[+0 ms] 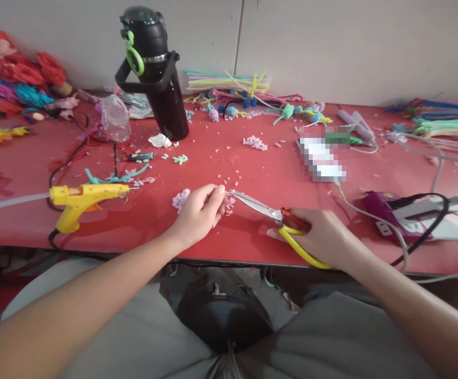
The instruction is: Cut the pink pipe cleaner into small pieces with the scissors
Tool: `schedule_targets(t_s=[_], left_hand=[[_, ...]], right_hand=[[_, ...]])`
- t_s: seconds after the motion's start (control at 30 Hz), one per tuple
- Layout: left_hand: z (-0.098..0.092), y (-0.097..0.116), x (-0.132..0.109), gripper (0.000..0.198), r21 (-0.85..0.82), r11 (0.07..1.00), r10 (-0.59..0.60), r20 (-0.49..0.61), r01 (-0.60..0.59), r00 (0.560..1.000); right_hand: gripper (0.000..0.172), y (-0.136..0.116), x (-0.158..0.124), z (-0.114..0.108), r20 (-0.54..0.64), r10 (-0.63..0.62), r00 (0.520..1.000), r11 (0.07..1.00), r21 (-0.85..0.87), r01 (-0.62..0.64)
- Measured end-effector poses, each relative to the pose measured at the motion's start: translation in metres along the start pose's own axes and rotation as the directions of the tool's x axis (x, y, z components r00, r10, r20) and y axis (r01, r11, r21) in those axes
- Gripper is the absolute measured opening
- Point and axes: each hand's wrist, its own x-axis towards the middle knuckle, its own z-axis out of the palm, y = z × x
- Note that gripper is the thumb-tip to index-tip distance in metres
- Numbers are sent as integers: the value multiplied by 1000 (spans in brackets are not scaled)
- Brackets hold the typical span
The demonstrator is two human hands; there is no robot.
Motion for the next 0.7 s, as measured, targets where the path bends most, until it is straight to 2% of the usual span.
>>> schedule_targets(t_s=[0.2, 0.47, 0.7], left_hand=[[1, -2, 1, 35, 19, 1000, 14, -8, -14, 1000], [-2, -7, 1, 35, -7, 1000, 14, -12, -14, 1000], [-1, -2, 0, 34, 20, 1000, 10, -3, -10, 1000]], right_hand=[[69, -1, 1, -1, -17, 9, 1000, 1000, 9, -9], [67, -6, 0, -6, 16, 36, 999, 999, 7, -36], [65, -1, -1, -5, 20, -19, 1000, 1000, -8, 19]])
